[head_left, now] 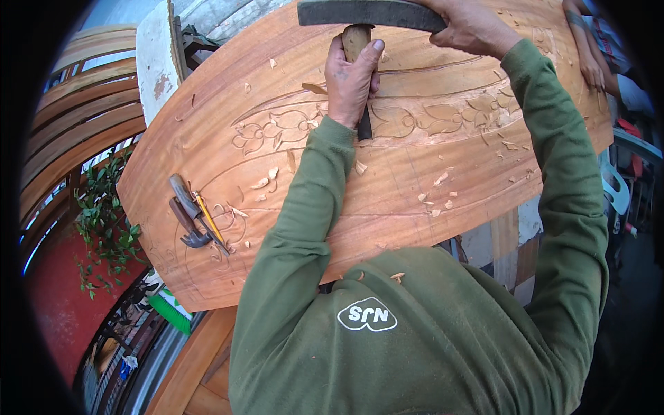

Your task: The person carves a decorative floral design into a large wooden board using a chisel and a wooden mallet, striking the chisel with the mallet to remove wood shavings.

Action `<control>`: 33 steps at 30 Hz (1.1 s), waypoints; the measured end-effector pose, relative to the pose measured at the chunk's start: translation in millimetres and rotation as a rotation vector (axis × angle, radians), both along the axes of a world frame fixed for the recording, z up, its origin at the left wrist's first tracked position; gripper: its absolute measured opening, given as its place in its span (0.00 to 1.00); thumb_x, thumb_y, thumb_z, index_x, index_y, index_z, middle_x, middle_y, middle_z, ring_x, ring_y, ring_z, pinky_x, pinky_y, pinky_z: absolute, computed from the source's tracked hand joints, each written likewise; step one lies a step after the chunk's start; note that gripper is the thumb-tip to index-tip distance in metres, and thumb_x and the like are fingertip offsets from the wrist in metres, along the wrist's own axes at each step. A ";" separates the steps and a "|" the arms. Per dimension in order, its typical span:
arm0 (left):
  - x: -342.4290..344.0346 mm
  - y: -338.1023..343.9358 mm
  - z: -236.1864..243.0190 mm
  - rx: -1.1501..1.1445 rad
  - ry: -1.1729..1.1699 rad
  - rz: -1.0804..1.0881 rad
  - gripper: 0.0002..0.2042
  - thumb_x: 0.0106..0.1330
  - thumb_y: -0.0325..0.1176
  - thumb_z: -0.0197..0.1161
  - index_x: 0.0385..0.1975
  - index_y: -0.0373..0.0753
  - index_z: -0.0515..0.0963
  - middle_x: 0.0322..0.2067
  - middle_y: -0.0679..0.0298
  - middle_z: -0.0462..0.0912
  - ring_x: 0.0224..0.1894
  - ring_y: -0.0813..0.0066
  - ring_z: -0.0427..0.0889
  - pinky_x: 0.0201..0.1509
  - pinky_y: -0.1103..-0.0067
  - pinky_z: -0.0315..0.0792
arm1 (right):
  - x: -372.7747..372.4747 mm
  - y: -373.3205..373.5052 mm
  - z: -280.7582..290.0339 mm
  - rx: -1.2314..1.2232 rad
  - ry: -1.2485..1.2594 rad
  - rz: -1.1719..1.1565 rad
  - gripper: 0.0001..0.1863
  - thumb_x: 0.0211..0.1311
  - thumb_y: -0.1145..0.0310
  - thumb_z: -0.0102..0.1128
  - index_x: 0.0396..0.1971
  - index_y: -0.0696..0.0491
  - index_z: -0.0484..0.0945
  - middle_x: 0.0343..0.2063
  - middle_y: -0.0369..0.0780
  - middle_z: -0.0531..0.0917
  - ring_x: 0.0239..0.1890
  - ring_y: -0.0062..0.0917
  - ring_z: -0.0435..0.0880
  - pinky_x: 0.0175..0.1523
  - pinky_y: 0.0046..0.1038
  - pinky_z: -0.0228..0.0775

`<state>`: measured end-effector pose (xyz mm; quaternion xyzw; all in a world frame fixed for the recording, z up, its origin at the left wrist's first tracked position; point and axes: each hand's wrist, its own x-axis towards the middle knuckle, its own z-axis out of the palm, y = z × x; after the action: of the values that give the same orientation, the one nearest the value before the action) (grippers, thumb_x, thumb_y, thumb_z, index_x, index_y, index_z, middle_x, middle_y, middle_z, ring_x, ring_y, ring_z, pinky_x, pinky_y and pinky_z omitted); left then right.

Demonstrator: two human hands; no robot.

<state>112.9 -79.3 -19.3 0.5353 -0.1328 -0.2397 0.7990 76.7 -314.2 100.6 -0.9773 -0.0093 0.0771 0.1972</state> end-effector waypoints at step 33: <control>13.7 13.3 9.6 -0.021 -0.125 0.025 0.17 0.79 0.50 0.67 0.50 0.43 0.76 0.24 0.68 0.79 0.14 0.84 0.74 0.12 0.85 0.64 | -18.0 37.1 22.2 0.628 -0.374 -0.477 0.47 0.58 0.73 0.75 0.79 0.53 0.63 0.39 0.40 0.83 0.28 0.20 0.77 0.31 0.27 0.70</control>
<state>126.6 -66.0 -9.7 0.5426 -0.1779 -0.1944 0.7976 58.7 -277.2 122.8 -0.8417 0.1583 -0.1557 0.4922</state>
